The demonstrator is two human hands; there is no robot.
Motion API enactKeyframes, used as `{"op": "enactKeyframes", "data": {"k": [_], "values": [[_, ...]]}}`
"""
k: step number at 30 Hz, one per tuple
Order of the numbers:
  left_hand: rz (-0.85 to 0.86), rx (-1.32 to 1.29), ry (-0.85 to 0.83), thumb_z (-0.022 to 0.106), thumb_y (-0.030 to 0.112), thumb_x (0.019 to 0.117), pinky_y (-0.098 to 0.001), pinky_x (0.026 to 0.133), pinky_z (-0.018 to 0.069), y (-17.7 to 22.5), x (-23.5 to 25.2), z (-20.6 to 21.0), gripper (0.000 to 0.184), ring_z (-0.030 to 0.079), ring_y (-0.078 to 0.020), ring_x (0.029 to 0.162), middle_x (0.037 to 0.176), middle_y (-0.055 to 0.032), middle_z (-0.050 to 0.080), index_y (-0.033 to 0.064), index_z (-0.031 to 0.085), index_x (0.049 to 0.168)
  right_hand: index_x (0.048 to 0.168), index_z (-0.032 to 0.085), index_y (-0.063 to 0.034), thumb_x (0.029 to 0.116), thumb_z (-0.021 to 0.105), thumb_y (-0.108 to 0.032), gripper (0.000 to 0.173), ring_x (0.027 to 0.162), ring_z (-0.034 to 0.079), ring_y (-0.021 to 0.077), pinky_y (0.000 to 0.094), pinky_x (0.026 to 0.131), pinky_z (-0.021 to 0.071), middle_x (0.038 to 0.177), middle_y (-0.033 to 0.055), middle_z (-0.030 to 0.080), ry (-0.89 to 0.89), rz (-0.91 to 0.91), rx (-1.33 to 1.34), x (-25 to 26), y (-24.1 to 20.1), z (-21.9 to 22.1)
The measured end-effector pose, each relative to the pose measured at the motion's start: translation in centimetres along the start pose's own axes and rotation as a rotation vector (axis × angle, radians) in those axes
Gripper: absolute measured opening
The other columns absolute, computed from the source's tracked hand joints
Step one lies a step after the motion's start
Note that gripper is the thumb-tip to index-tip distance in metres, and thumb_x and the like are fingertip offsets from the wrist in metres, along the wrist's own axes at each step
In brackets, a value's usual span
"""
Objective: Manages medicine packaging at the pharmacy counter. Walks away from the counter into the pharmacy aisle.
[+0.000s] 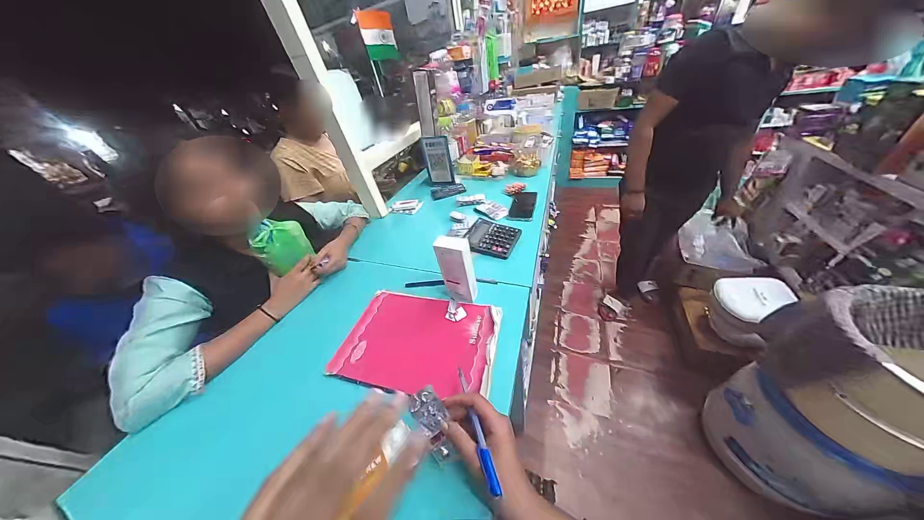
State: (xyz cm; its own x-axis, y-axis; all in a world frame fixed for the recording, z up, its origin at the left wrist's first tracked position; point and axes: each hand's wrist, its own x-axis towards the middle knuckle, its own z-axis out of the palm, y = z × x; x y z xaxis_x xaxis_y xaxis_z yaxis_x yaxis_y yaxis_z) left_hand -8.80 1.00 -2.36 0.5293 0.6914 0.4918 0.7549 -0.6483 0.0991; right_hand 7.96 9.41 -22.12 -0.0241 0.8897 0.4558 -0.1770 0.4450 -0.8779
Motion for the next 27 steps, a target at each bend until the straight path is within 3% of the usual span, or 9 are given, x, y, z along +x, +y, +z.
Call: {"op": "enactKeyframes", "data": {"k": [2,4,6,7,10,13,15,27], "values": [[-0.286,-0.055,-0.295,0.073,0.056,0.0873,-0.0727,0.113,0.0278,-5.2,-3.4,1.9,0.087,0.034,-0.0572,0.143,0.152,-0.0301,0.045,-0.0027,0.049,0.147,0.118,0.066,0.0056,0.0948,0.066,-0.004,0.025,0.083,0.070,0.0034,0.0200,0.077,0.0578,0.096,0.0066,0.075,-0.020,0.017,0.000,-0.1,0.0,0.0],[-0.532,-0.121,-0.375,0.084,0.056,0.0729,-0.0805,0.111,0.0197,-9.0,-8.1,5.4,0.108,0.023,-0.0669,0.142,0.155,-0.0348,0.038,-0.0069,0.043,0.150,0.117,0.067,0.0050,0.0939,0.067,-0.005,0.025,0.081,0.069,0.0032,0.0197,0.075,0.0576,0.093,0.0055,0.074,-0.015,0.018,-0.020,-0.1,-0.2,0.1],[-0.654,-0.144,-0.314,0.085,0.058,0.0693,-0.0790,0.112,0.0203,-10.5,-12.1,8.3,0.108,0.026,-0.0663,0.141,0.153,-0.0340,0.041,-0.0080,0.048,0.147,0.116,0.067,0.0046,0.0932,0.068,-0.005,0.025,0.078,0.068,0.0021,0.0188,0.073,0.0572,0.091,0.0040,0.074,-0.007,0.000,-0.026,0.0,0.0,0.3],[-0.666,-0.167,-0.223,0.083,0.056,0.0712,-0.0746,0.113,0.0256,-10.7,-13.3,9.6,0.099,0.032,-0.0626,0.141,0.151,-0.0316,0.046,-0.0073,0.053,0.142,0.116,0.067,0.0043,0.0931,0.068,-0.005,0.025,0.078,0.068,0.0013,0.0178,0.072,0.0568,0.091,0.0028,0.074,-0.007,-0.004,-0.019,0.0,0.1,0.3],[-0.659,-0.270,0.034,0.082,0.042,0.0750,-0.0558,0.114,0.0399,-10.6,-13.8,11.4,0.086,0.047,-0.0455,0.139,0.145,-0.0236,0.056,-0.0049,0.054,0.142,0.116,0.067,0.0033,0.0927,0.067,-0.005,0.024,0.077,0.066,-0.0010,0.0154,0.071,0.0560,0.090,-0.0005,0.073,-0.006,-0.002,-0.002,0.0,0.2,0.4],[-0.642,-0.374,0.151,0.084,0.036,0.0754,-0.0356,0.111,0.0469,-10.4,-12.8,11.0,0.082,0.056,-0.0234,0.135,0.143,-0.0173,0.059,-0.0026,0.054,0.142,0.115,0.067,0.0026,0.0921,0.068,-0.005,0.025,0.077,0.066,-0.0008,0.0158,0.072,0.0563,0.090,-0.0014,0.073,0.001,-0.009,-0.009,0.0,0.1,0.3],[-0.600,-0.390,0.202,0.085,0.035,0.0758,-0.0295,0.109,0.0487,-10.2,-12.0,10.1,0.080,0.060,-0.0154,0.130,0.141,-0.0141,0.061,-0.0016,0.055,0.141,0.115,0.068,0.0018,0.0917,0.069,-0.006,0.025,0.076,0.066,-0.0013,0.0148,0.071,0.0561,0.089,-0.0024,0.073,0.013,-0.014,-0.021,-0.1,0.0,0.3],[-0.317,-0.272,0.344,0.086,0.028,0.0780,-0.0283,0.109,0.0483,-10.7,-6.1,7.3,0.071,0.061,-0.0131,0.127,0.136,-0.0132,0.064,-0.0016,0.057,0.136,0.115,0.067,0.0025,0.0906,0.068,-0.004,0.025,0.077,0.067,-0.0016,0.0142,0.073,0.0565,0.089,-0.0029,0.074,0.048,0.008,-0.005,-0.2,-0.5,0.5]]}}
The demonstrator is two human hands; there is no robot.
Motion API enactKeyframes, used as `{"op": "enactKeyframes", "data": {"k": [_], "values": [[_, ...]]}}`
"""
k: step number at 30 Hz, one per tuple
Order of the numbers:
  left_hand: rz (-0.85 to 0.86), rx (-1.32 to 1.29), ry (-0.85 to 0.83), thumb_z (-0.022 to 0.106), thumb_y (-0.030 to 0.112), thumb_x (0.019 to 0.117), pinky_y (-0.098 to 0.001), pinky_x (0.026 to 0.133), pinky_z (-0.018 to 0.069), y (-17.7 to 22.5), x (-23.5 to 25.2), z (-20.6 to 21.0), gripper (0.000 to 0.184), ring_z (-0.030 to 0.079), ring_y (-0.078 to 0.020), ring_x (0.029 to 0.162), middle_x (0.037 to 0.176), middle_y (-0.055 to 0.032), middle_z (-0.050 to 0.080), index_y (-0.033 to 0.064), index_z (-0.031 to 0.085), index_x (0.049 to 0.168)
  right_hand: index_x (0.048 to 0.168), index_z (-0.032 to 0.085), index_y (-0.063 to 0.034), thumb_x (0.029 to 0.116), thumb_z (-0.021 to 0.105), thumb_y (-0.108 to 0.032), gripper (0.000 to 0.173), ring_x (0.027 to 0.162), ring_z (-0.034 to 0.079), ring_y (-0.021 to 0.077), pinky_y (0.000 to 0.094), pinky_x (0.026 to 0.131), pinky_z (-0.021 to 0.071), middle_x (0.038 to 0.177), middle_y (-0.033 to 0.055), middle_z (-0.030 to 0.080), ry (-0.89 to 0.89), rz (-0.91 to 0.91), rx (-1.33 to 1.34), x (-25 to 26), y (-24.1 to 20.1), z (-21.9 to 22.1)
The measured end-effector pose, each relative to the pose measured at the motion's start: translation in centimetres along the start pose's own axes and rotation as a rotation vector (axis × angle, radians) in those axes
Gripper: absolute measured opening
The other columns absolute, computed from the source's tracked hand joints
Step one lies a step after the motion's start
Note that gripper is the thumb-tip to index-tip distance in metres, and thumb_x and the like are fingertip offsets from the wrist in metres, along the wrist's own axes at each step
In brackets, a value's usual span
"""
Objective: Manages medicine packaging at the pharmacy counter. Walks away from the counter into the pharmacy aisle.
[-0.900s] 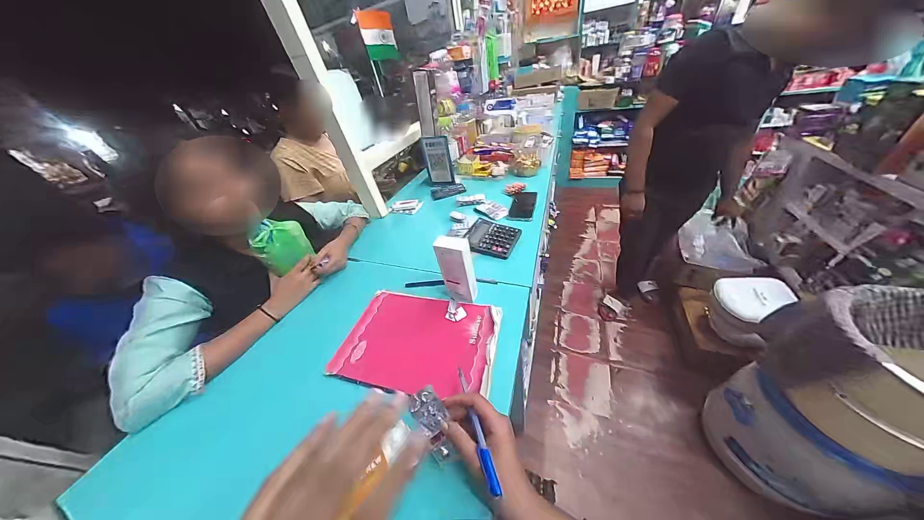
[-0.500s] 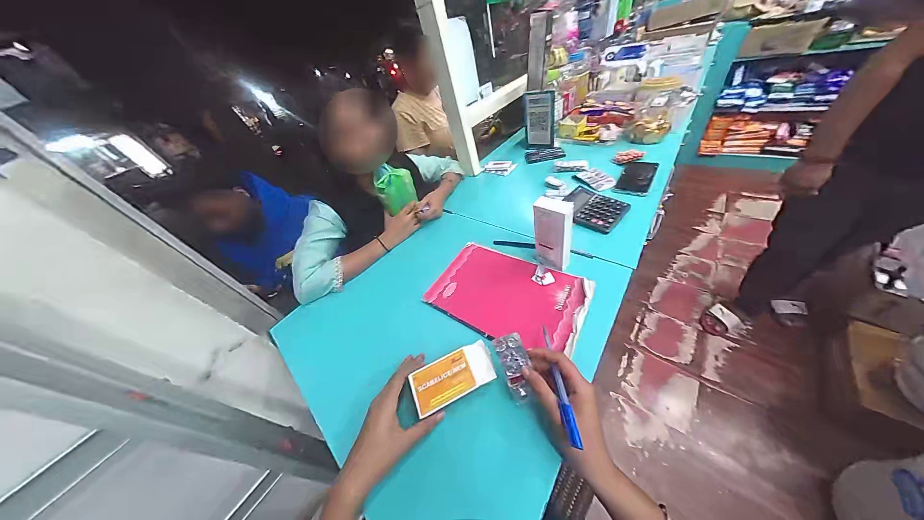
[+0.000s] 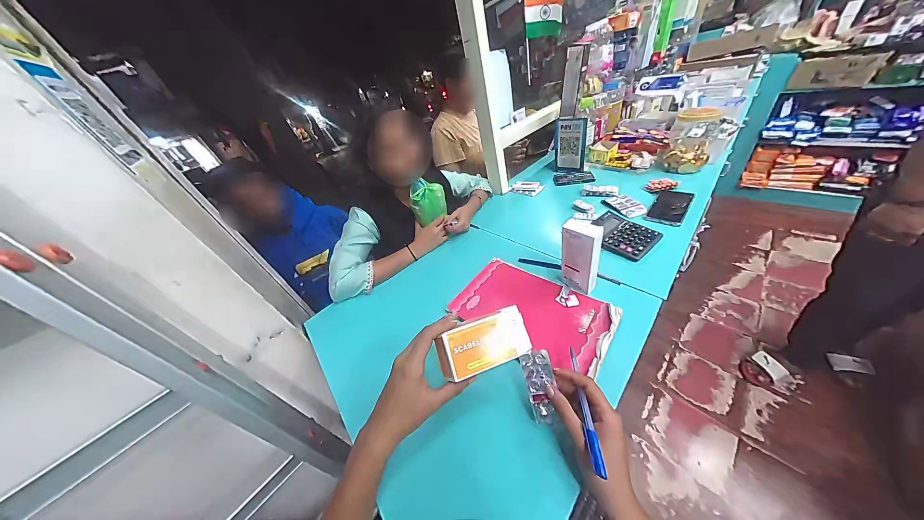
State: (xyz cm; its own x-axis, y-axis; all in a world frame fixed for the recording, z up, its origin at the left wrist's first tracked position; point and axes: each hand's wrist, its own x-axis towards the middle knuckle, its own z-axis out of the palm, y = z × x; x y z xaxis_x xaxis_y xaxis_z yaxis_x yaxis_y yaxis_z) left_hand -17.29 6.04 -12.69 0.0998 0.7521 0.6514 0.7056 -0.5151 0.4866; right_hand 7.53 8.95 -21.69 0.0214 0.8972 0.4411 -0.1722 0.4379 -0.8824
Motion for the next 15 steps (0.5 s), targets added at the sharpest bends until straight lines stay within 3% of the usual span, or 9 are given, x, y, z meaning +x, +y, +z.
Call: {"op": "enactKeyframes", "data": {"k": [9,15], "values": [[0.125,0.075,0.022,0.085,0.030,0.0791,-0.0255,0.109,0.0462,1.5,2.3,-0.3,0.070,0.060,-0.0121,0.128,0.135,-0.0143,0.065,-0.0014,0.057,0.135,0.116,0.067,0.0024,0.0912,0.068,-0.004,0.026,0.077,0.068,-0.0005,0.0151,0.072,0.0569,0.090,-0.0019,0.074,-0.008,-0.028,0.010,0.0,0.5,-0.1],[0.217,0.203,0.090,0.084,0.036,0.0764,-0.0207,0.103,0.0475,3.5,3.7,0.5,0.067,0.061,-0.0107,0.118,0.122,-0.0131,0.066,0.0047,0.061,0.130,0.114,0.068,0.0014,0.0911,0.069,-0.005,0.024,0.076,0.067,-0.0012,0.0149,0.072,0.0564,0.089,-0.0021,0.074,-0.001,-0.044,0.003,0.0,0.5,-0.1]]}}
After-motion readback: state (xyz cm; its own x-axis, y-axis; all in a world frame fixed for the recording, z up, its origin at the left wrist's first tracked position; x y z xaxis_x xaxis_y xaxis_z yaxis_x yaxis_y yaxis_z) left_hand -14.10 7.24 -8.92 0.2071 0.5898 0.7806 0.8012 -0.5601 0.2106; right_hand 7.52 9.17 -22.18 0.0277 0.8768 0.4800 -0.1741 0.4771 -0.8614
